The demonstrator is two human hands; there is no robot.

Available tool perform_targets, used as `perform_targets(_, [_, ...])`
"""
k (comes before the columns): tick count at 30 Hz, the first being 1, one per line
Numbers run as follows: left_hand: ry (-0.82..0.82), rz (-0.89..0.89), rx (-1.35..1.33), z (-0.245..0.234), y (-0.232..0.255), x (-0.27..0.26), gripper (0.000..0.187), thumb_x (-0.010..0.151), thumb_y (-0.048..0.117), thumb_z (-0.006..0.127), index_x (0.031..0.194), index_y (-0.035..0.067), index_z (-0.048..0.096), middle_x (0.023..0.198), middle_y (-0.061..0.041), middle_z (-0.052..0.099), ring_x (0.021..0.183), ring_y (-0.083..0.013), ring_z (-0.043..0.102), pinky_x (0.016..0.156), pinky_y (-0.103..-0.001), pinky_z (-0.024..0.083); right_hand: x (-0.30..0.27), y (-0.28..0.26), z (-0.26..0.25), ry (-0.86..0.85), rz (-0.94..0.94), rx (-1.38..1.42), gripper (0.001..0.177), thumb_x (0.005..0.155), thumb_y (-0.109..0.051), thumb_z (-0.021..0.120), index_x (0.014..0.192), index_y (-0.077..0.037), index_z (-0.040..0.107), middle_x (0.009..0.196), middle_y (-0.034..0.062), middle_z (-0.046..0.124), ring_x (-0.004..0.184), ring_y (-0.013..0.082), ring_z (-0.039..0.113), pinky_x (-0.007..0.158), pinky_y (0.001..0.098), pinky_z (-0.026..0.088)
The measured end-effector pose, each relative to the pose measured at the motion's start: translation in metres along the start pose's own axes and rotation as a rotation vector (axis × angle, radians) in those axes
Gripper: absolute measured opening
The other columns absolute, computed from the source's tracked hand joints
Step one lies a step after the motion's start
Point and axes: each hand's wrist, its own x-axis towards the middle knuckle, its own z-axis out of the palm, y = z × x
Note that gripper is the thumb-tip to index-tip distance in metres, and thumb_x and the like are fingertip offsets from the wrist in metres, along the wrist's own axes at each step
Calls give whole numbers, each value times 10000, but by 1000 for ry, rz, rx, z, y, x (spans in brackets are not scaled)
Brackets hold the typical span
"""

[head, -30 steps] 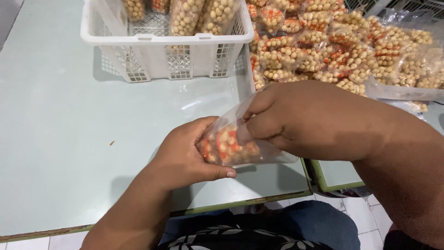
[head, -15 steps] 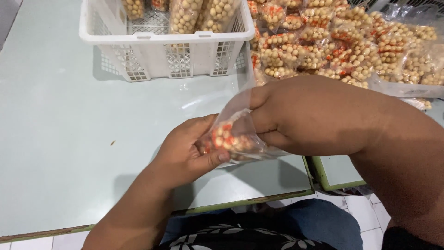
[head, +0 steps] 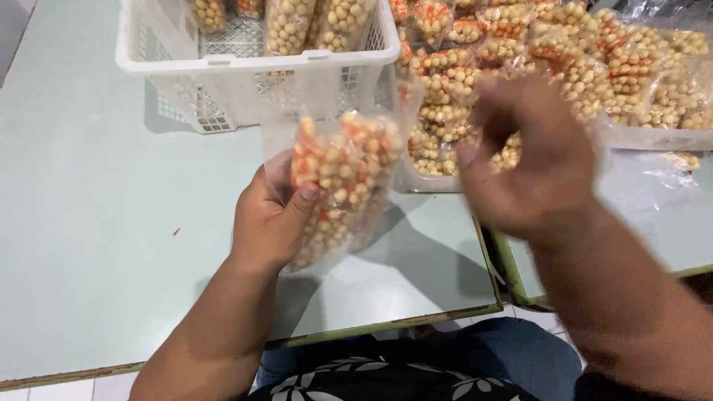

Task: Packing small individual snack bags into a larger plastic bag for bulk packaging and then placing the bulk bag into a crate.

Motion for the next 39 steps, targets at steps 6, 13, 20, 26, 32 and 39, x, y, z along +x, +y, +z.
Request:
perform_targets(6, [-77,101,-192,1,-22,5,620,961,463,691,1360,-3,603,1277,-127,705,1219,-235,673,1065,-384,564,-59,14,55,-372,32,-457,672,944,-284,728,1550,-308,438,927,70,628,663,314,568,424,468,374])
perform_targets(13, [-42,182,-126,-7,-39,9,622,920,472,714,1286,-19,611,1143,-205,726,1061,-236,677,963,-486,584,-70,-6,54,-173,-8,-152,461,934,-225,678,1377,-107,625,921,132,679,723,367,675,587,465,530])
perform_targets(20, [-40,150,-186,-3,-38,5,604,927,454,709,1289,-18,601,1144,-194,726,1062,-238,699,972,-460,578,-79,-8,59,-278,-53,-140,573,948,-193,627,1509,-160,515,842,93,661,615,334,650,515,451,496])
perform_targets(26, [-10,119,-139,4,-32,3,680,897,514,720,1310,-10,587,1193,-198,709,1097,-251,682,1003,-479,561,-86,-9,74,-253,-74,-143,559,944,-194,639,1495,-202,544,801,50,648,567,271,629,497,406,474])
perform_targets(32, [7,75,-106,5,-26,2,721,880,547,715,1318,-8,575,1200,-211,703,1096,-268,685,1005,-493,564,-70,-16,66,-255,-98,-163,507,960,-261,604,1466,-233,578,774,17,622,553,245,613,502,392,468])
perform_targets(39, [10,41,-41,-2,-28,-1,772,832,556,744,1320,-22,586,1194,-238,707,1087,-278,677,974,-494,570,-49,60,32,-161,109,-192,191,919,-190,677,1109,-203,681,735,35,579,617,267,573,558,461,431])
